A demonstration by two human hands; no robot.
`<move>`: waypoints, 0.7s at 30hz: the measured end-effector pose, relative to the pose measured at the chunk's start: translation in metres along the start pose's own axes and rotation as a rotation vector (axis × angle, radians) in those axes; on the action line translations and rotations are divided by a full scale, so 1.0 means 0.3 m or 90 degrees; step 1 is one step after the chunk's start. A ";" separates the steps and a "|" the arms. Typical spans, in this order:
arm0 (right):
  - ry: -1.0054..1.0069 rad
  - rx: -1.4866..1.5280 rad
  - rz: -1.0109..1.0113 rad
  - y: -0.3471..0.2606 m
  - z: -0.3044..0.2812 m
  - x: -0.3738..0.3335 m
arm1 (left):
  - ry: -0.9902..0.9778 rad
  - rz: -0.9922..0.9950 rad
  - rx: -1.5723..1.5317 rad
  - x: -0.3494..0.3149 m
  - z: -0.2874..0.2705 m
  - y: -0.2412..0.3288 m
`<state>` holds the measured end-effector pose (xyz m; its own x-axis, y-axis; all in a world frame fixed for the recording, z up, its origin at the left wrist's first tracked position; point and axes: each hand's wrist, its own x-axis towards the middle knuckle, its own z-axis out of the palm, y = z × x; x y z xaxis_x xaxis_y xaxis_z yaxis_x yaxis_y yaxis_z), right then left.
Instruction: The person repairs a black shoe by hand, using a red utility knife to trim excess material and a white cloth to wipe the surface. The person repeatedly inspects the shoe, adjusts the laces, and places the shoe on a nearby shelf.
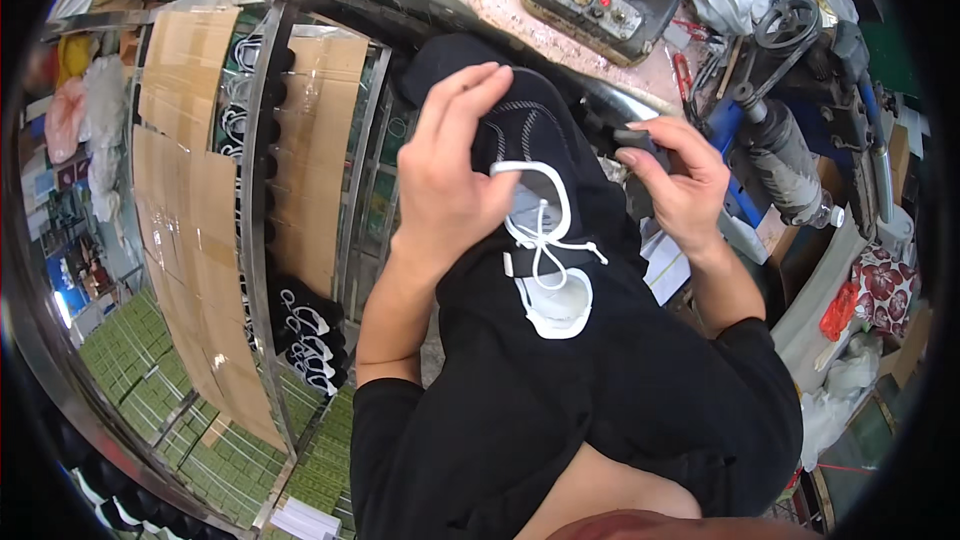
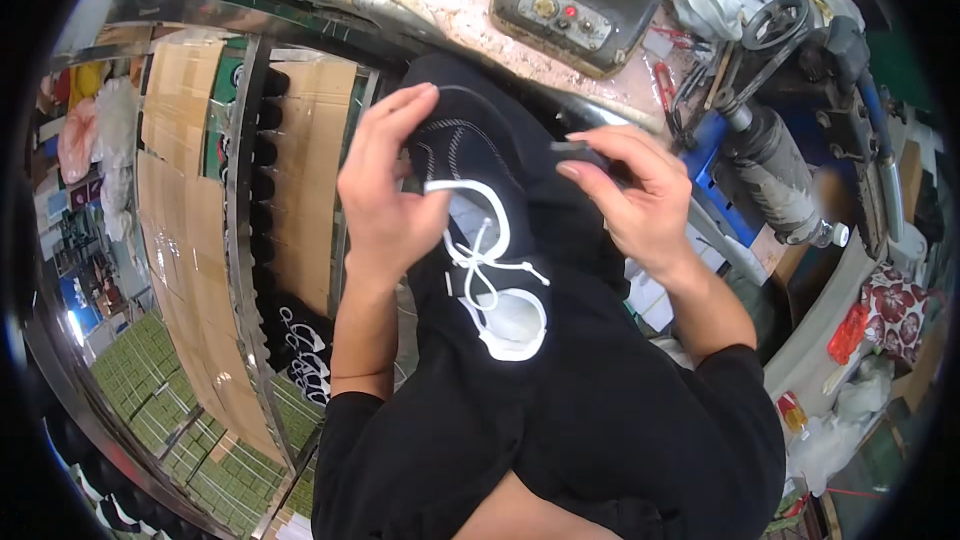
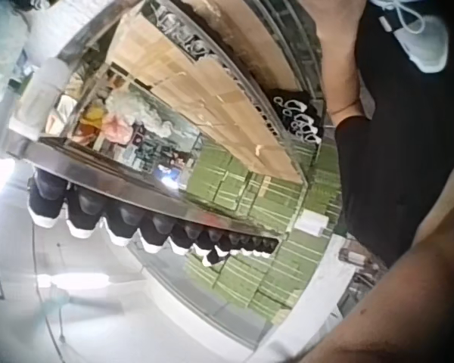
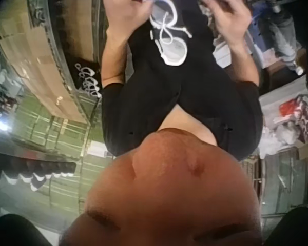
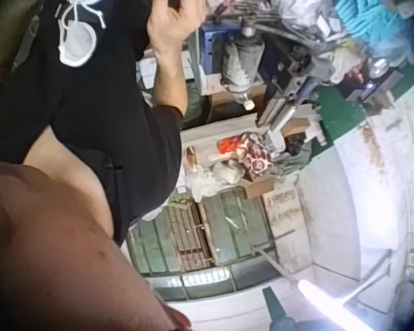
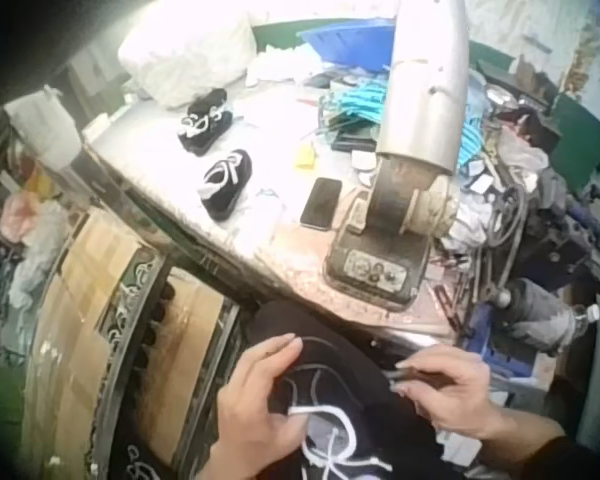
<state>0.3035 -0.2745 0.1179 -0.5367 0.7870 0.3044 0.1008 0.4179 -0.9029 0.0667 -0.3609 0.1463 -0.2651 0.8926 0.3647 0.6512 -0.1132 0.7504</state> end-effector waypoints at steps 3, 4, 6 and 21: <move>-0.100 -0.107 -0.129 -0.077 0.008 0.096 | 0.003 -0.023 -0.009 -0.035 0.003 -0.039; -0.127 -0.123 -0.167 -0.099 0.017 0.121 | 0.001 -0.046 -0.029 -0.050 0.009 -0.042; -0.170 -0.162 -0.211 -0.113 0.046 0.144 | 0.009 -0.040 -0.036 -0.066 0.021 -0.043; -0.090 -0.322 -0.064 -0.088 0.171 0.096 | -0.025 0.004 0.010 -0.121 0.060 -0.034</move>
<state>0.2425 -0.2861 0.1349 -0.6686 0.6772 0.3072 0.4149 0.6825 -0.6017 0.0825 -0.3843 0.1155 -0.2335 0.9080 0.3478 0.6642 -0.1123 0.7391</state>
